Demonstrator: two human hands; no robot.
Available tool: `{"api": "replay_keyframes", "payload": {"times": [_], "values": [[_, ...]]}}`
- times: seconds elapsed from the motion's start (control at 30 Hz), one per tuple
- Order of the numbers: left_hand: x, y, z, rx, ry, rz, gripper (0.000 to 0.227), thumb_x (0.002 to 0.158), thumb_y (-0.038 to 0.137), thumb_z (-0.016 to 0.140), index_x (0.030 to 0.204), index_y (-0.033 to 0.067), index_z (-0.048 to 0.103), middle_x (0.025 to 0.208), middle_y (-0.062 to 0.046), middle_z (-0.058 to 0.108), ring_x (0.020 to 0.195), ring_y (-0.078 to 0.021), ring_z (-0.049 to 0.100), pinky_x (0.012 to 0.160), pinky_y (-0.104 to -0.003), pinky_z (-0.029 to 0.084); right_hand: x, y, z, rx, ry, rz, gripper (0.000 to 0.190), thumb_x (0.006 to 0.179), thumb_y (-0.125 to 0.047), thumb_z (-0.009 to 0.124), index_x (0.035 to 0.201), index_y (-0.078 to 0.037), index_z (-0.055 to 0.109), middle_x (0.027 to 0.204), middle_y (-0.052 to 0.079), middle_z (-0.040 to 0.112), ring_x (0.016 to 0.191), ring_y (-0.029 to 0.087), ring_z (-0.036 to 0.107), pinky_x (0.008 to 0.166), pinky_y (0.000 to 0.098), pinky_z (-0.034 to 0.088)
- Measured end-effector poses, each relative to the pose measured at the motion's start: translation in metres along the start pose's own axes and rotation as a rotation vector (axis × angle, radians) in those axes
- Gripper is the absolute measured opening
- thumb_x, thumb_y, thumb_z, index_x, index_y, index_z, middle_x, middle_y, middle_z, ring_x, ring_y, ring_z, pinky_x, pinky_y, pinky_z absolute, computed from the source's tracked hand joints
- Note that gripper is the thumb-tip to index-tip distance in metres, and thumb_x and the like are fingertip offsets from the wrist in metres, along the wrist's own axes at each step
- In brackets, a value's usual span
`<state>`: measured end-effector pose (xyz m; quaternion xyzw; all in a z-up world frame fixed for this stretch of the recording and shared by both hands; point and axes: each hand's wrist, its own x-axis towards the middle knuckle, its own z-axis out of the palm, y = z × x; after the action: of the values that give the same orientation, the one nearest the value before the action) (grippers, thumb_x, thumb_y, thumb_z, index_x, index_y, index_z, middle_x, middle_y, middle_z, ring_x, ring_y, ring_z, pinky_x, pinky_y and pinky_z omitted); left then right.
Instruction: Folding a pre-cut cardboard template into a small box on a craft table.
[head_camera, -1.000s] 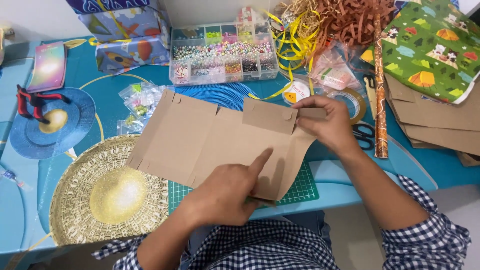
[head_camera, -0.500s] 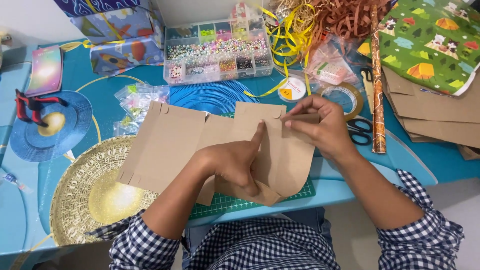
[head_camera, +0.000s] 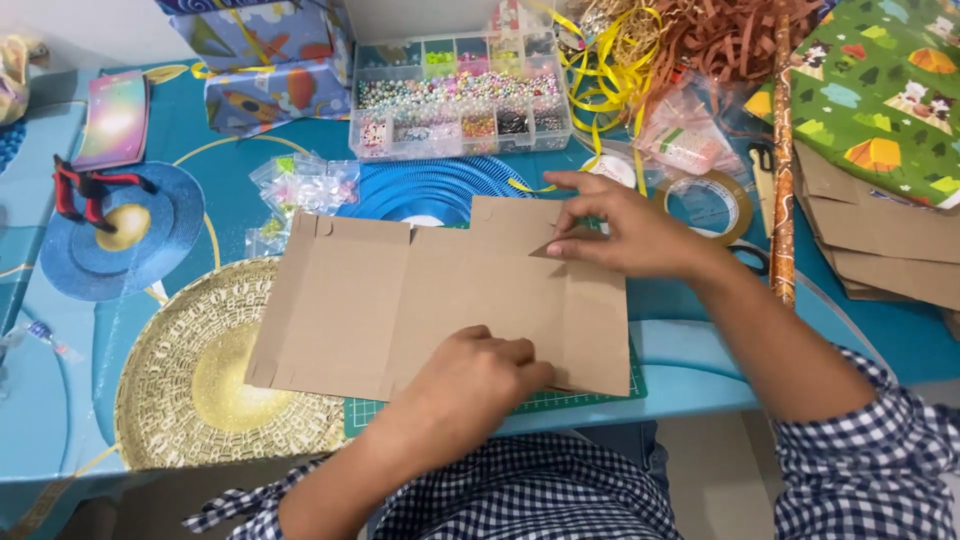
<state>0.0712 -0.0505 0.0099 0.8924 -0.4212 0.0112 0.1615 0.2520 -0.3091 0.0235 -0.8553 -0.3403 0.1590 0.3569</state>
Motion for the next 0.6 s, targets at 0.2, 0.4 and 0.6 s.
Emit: {"api": "replay_keyframes", "payload": {"times": [0.2,0.4,0.6], "values": [[-0.012,0.027,0.007,0.109,0.23,0.003,0.002,0.115,0.016,0.077,0.113,0.0161,0.076,0.081,-0.003,0.064,0.069,-0.0287,0.064,0.07,-0.046,0.046,0.041,-0.014,0.002,-0.427,-0.122,0.16,0.016,0.097,-0.036,0.086,0.107,-0.025,0.081,0.114,0.0,0.086,0.112,0.028,0.076,0.087,0.0474,0.05],[-0.031,0.001,0.02,-0.08,0.572,-0.324,0.03,0.093,0.017,0.1,0.118,0.0165,0.082,0.089,0.007,0.082,0.079,-0.0159,0.077,0.072,-0.038,0.054,0.035,0.001,0.014,-0.629,0.337,-0.023,0.092,0.08,-0.041,0.108,0.15,-0.017,0.053,0.115,0.001,0.078,0.113,0.038,0.075,0.096,0.0586,0.048],[-0.031,-0.001,0.027,-0.164,0.641,-0.361,0.013,0.1,0.017,0.093,0.107,0.0178,0.082,0.1,0.006,0.085,0.081,-0.0182,0.077,0.076,-0.037,0.054,-0.047,-0.036,0.0,-0.276,0.572,-0.226,0.063,0.116,-0.06,0.058,0.145,-0.005,0.066,0.142,0.014,0.063,0.137,0.036,0.058,0.113,0.0501,0.043]]}}
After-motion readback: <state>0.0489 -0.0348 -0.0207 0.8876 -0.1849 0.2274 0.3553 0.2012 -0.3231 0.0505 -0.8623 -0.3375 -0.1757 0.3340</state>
